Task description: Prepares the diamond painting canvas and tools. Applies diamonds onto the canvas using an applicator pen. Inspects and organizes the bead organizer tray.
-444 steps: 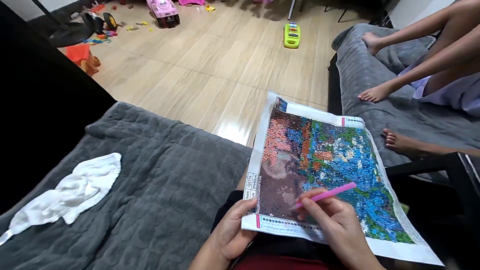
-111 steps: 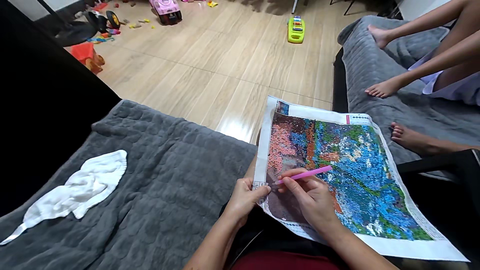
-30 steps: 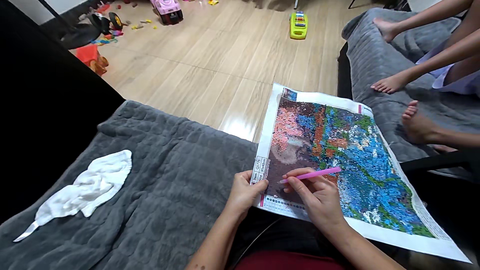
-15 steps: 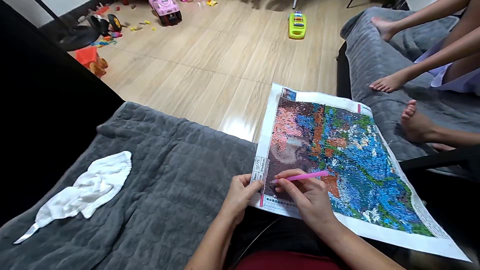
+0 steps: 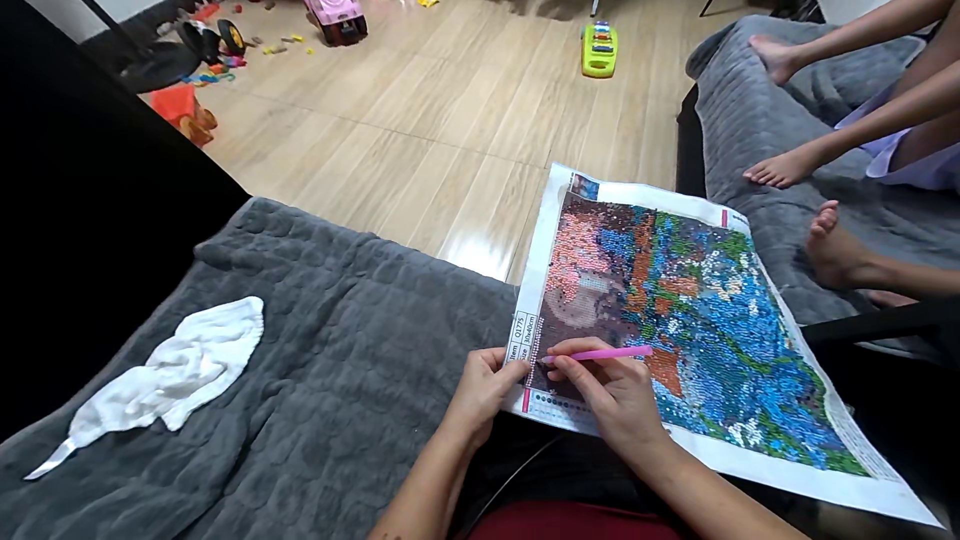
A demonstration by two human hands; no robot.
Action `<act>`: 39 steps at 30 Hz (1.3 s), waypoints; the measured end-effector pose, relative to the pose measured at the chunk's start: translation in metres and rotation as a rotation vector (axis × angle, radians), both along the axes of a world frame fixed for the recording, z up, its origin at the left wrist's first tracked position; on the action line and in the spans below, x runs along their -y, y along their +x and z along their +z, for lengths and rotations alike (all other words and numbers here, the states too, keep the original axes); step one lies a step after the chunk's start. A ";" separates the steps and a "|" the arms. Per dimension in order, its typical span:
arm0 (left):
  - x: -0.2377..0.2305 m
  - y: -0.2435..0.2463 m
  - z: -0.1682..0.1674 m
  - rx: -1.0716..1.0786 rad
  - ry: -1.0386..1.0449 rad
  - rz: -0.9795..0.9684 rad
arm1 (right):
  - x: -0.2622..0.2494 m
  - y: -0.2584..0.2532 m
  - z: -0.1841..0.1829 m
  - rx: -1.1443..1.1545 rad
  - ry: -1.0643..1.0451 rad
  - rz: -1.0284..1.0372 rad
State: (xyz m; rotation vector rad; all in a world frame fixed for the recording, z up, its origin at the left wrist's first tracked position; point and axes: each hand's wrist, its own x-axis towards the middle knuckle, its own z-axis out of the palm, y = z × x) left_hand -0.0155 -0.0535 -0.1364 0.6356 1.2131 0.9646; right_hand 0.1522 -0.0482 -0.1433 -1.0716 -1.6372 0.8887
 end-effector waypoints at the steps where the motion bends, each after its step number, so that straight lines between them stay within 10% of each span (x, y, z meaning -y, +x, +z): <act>1: 0.000 0.000 0.000 0.000 0.001 0.000 | 0.000 0.000 0.000 -0.001 0.003 0.001; 39: 0.001 0.001 0.001 0.068 -0.030 0.010 | 0.003 0.003 -0.002 0.011 0.019 0.031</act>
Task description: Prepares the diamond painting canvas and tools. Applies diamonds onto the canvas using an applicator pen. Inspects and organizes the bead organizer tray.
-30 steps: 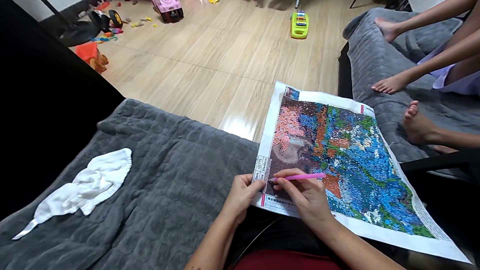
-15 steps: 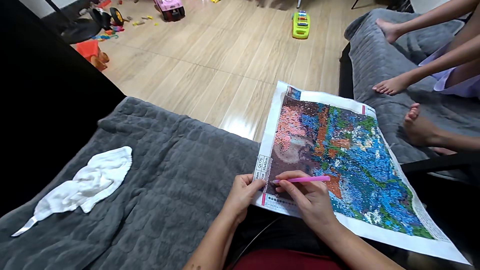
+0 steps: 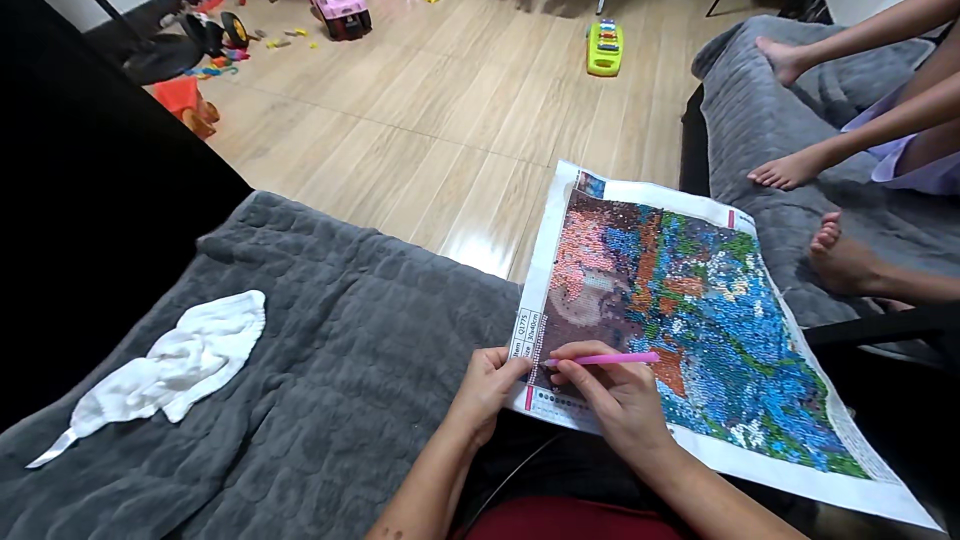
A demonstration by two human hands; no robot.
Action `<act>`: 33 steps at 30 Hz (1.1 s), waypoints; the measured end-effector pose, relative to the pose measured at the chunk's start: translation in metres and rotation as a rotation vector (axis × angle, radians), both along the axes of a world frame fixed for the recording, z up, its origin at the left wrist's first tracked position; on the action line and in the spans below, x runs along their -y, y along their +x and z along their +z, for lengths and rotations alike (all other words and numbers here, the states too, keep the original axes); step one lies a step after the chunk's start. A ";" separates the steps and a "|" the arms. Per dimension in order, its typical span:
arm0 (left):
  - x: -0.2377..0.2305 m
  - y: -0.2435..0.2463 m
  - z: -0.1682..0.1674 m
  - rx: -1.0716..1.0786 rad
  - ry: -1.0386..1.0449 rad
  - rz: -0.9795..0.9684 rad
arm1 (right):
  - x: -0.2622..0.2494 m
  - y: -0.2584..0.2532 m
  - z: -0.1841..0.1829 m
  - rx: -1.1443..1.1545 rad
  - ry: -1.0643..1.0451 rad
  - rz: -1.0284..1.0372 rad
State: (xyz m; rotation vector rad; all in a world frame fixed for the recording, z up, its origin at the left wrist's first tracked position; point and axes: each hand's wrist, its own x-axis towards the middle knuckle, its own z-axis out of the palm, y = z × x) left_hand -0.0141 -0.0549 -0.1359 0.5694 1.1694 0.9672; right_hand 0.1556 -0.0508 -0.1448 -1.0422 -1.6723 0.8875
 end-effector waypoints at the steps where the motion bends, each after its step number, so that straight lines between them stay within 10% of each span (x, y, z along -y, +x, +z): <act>1: 0.000 0.000 0.000 -0.003 0.000 -0.001 | 0.000 0.000 0.000 0.000 -0.002 0.000; 33: 0.000 0.001 0.000 0.003 -0.030 -0.001 | 0.003 0.003 0.004 -0.016 -0.010 0.004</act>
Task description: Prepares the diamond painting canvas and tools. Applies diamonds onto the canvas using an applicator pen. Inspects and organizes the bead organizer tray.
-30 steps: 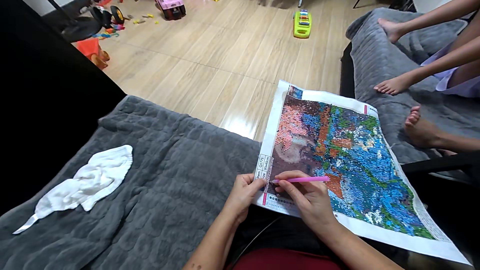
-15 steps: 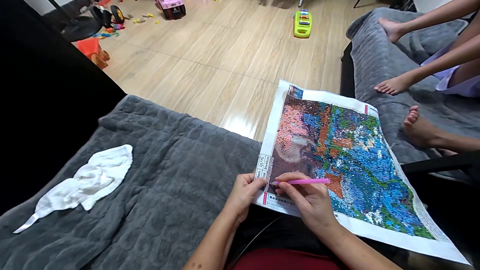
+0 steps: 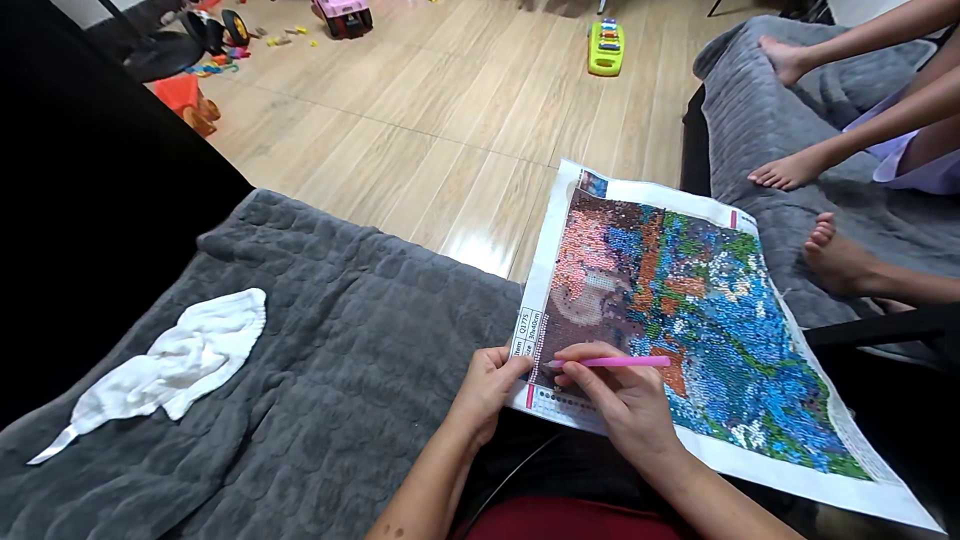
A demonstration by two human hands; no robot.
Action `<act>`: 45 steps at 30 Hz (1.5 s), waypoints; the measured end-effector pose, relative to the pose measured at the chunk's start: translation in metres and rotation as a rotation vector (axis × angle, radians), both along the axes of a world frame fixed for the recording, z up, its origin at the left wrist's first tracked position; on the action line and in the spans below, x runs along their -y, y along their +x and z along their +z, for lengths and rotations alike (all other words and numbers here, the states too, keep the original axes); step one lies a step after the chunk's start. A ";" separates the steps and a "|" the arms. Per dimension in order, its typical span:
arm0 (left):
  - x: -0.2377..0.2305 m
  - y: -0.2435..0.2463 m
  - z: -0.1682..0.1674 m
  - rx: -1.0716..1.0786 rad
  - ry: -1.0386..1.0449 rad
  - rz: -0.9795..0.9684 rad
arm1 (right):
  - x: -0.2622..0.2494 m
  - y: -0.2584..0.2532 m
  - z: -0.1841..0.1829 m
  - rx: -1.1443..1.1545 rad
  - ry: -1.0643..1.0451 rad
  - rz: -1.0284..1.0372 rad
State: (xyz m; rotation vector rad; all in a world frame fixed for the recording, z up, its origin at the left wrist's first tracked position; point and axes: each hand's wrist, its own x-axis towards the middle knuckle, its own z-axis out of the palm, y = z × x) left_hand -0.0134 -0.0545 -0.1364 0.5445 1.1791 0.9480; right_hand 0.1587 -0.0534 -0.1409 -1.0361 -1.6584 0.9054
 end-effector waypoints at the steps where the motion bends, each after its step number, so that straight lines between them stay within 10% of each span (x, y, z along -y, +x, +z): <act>1: 0.001 -0.001 0.000 0.003 0.002 -0.002 | 0.000 0.001 0.001 -0.001 -0.004 -0.006; 45: 0.015 0.024 0.012 -0.010 -0.163 0.073 | 0.011 0.028 0.009 -0.027 -0.093 -0.060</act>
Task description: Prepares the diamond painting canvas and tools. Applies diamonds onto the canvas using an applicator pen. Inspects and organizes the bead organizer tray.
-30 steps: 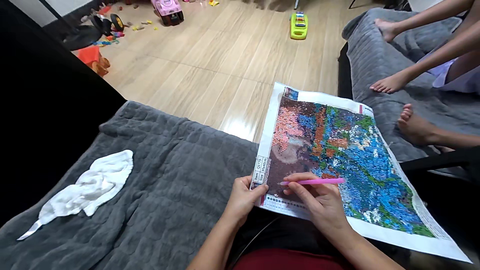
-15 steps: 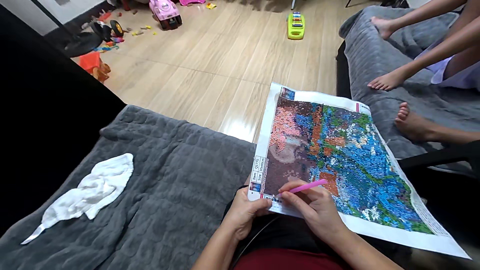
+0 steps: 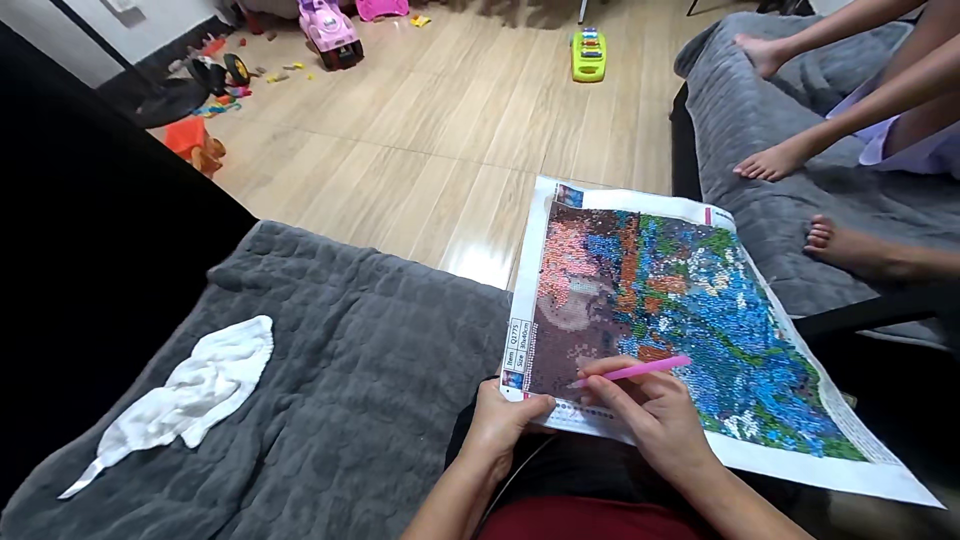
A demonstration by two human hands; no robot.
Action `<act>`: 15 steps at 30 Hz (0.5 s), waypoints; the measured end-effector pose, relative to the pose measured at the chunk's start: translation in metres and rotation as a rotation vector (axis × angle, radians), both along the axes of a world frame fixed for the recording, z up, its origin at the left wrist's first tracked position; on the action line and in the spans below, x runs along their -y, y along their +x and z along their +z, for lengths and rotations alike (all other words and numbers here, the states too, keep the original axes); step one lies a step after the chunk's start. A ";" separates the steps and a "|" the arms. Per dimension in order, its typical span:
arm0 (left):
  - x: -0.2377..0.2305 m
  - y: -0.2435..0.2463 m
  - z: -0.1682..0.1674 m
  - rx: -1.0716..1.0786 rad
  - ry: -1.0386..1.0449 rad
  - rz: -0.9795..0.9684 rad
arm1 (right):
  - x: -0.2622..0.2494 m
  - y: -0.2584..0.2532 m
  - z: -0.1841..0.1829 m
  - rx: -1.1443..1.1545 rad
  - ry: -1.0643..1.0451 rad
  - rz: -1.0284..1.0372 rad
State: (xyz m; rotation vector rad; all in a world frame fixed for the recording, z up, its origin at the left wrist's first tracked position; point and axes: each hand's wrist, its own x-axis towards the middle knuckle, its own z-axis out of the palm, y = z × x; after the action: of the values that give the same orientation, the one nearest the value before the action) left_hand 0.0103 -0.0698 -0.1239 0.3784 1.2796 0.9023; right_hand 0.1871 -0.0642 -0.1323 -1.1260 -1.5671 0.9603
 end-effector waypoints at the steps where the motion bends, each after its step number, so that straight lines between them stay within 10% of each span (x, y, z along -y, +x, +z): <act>1: 0.001 -0.001 -0.001 0.003 0.000 0.000 | 0.000 0.001 0.001 -0.007 -0.002 -0.006; 15: -0.005 -0.011 -0.011 0.088 -0.001 -0.050 | 0.001 -0.007 -0.005 0.008 -0.036 0.033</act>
State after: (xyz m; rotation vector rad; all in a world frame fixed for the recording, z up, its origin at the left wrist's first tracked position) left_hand -0.0010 -0.0647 -0.1352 0.3646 1.1848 0.8676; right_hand 0.1804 -0.0647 -0.1372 -1.1329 -1.5848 1.0111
